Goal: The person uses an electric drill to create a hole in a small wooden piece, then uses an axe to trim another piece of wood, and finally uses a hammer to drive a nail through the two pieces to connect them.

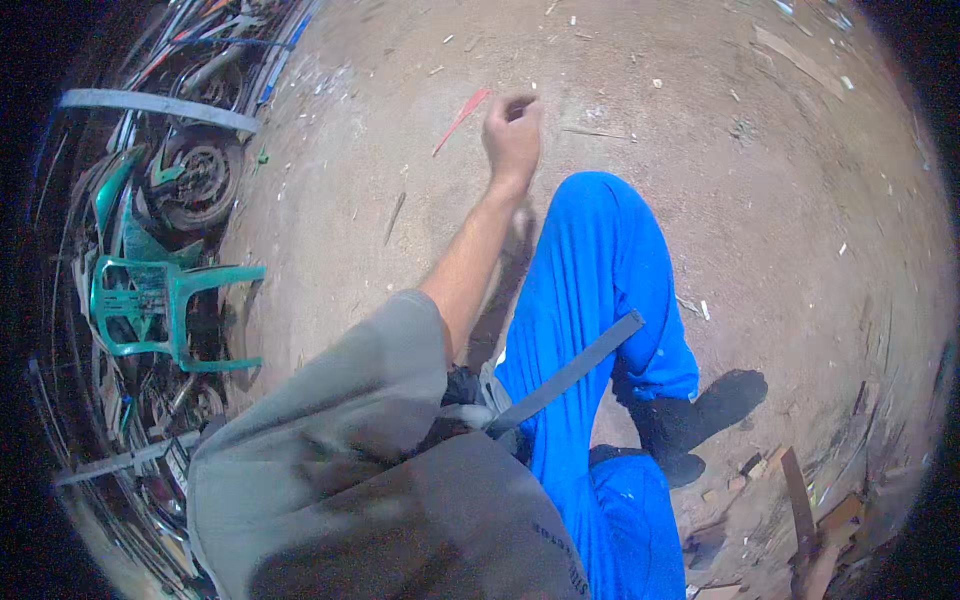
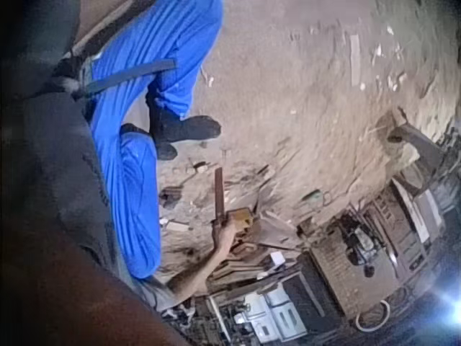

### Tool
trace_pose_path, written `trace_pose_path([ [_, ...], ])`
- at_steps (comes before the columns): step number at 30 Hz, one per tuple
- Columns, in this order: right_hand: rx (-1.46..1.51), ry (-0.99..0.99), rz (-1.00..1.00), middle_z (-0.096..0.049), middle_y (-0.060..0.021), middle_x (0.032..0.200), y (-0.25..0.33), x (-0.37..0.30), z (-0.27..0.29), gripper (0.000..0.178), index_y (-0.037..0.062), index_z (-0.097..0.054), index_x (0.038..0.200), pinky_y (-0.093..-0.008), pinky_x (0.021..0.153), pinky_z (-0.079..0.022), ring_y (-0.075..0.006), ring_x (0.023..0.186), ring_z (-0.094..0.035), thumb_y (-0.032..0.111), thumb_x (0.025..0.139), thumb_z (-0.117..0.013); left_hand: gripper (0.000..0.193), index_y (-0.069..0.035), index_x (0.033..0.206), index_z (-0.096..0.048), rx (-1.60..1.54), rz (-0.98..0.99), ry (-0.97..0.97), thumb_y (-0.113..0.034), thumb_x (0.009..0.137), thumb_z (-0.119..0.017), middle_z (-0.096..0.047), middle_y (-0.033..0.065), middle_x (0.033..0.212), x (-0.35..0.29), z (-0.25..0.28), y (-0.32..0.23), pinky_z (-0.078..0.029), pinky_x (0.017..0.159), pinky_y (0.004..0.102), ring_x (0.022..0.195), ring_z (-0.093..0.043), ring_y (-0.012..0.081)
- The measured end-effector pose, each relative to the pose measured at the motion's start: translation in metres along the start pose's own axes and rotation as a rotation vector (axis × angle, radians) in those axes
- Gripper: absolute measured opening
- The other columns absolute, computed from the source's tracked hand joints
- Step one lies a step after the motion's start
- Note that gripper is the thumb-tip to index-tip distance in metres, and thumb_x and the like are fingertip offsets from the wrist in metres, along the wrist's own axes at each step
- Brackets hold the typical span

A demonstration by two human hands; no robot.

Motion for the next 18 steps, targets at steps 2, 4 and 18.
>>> trace_pose_path([
  [2, -0.245, -0.051, 0.141, -0.056, -0.0207, 0.108, 0.028, 0.018, 0.011, 0.034, -0.0038, -0.053, 0.122, -0.0429, 0.088, -0.049, -0.0319, 0.1, -0.058, 0.011, 0.096, -0.068, 0.044, -0.004, 0.119, -0.061, 0.383, 0.223, -0.013, -0.027, 0.084, -0.074, -0.057, 0.0228, 0.124, 0.0, 0.033, 0.069, -0.035, 0.112, 0.0503, 0.122, -0.05, 0.0403],
  [4, -0.216, -0.031, 0.135, -0.056, -0.0198, 0.106, 0.055, 0.034, 0.018, 0.038, -0.0035, -0.053, 0.124, -0.0394, 0.085, -0.05, -0.0259, 0.096, -0.059, 0.014, 0.095, -0.071, 0.067, -0.005, 0.145, -0.047, 0.722, 0.319, 0.07, -0.038, 0.091, -0.069, -0.038, 0.0229, 0.156, -0.035, 0.049, 0.125, -0.029, 0.117, 0.0562, 0.145, -0.033, 0.04],
  [18, 0.159, -0.147, 0.028, -0.057, -0.0181, 0.121, 0.12, 0.089, 0.047, 0.054, -0.0037, -0.046, 0.142, -0.0348, 0.078, -0.054, -0.0228, 0.091, -0.065, 0.017, 0.098, -0.071, 0.074, -0.011, 0.158, -0.032, 0.945, 0.096, 0.218, -0.046, 0.098, -0.055, -0.024, 0.0203, 0.166, -0.082, 0.049, 0.176, -0.012, 0.123, 0.0586, 0.154, -0.019, 0.0394],
])
Point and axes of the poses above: each hand's wrist, its own x-axis towards the middle knuckle, its own z-axis out of the back of the hand, y = z × x, the point moved 7 cm from there along x, towards the middle knuckle
